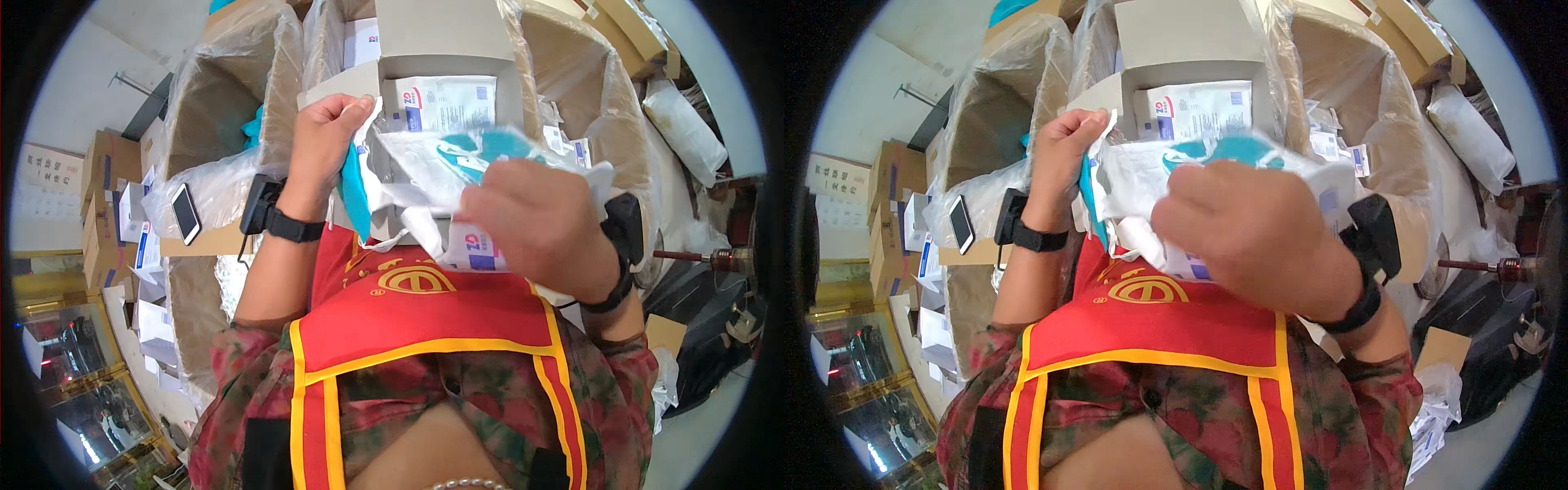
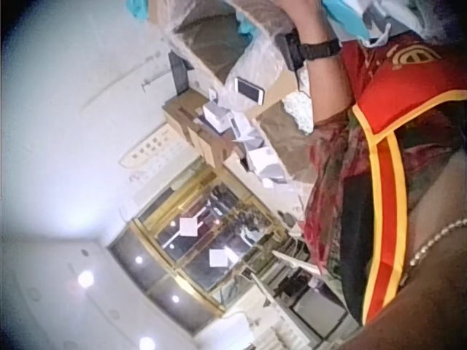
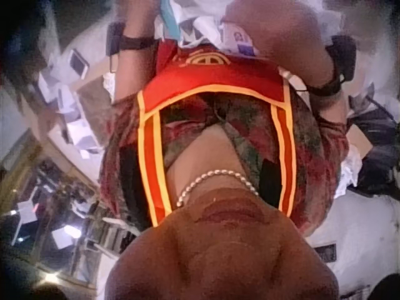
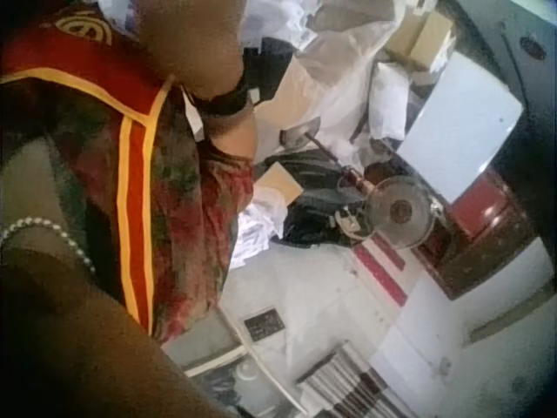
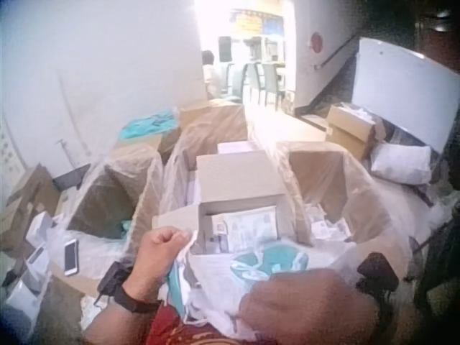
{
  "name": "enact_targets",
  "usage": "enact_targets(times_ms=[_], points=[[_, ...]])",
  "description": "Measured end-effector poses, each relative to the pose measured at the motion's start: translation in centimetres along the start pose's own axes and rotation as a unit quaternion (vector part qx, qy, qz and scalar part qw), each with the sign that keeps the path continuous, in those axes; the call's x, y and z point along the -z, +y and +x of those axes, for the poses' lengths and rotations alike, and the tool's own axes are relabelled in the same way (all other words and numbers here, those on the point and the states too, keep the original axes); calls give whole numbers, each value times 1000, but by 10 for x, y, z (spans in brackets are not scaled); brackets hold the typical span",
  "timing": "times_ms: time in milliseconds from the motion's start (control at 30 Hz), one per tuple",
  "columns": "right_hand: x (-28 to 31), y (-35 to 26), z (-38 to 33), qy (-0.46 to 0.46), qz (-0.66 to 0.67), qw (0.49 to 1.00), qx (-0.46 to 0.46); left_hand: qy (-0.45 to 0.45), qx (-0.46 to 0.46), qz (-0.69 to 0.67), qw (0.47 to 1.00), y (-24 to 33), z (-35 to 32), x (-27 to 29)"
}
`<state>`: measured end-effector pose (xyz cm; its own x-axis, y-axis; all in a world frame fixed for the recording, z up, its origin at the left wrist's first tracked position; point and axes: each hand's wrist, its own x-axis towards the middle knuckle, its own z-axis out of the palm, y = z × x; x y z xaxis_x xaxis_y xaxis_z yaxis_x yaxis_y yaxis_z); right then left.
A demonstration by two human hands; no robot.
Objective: Sorting and packaging respirators into boxes.
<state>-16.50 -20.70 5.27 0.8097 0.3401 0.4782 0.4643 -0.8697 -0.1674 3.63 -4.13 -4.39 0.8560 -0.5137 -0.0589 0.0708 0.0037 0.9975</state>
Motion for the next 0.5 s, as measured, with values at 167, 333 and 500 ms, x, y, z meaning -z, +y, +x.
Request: enact_targets(times_ms=[167, 333, 500], points=[[-3, 30, 2, -6, 102, 991, -92, -146, -82, -27, 985, 50, -33, -12], [-9, 35, 10, -34, 136, 987, -79, -226, -214, 200, 929, 70, -53, -18], [-14, 37, 13, -20, 131, 989, -59, -234, -341, 279, 867, 63, -45, -20]])
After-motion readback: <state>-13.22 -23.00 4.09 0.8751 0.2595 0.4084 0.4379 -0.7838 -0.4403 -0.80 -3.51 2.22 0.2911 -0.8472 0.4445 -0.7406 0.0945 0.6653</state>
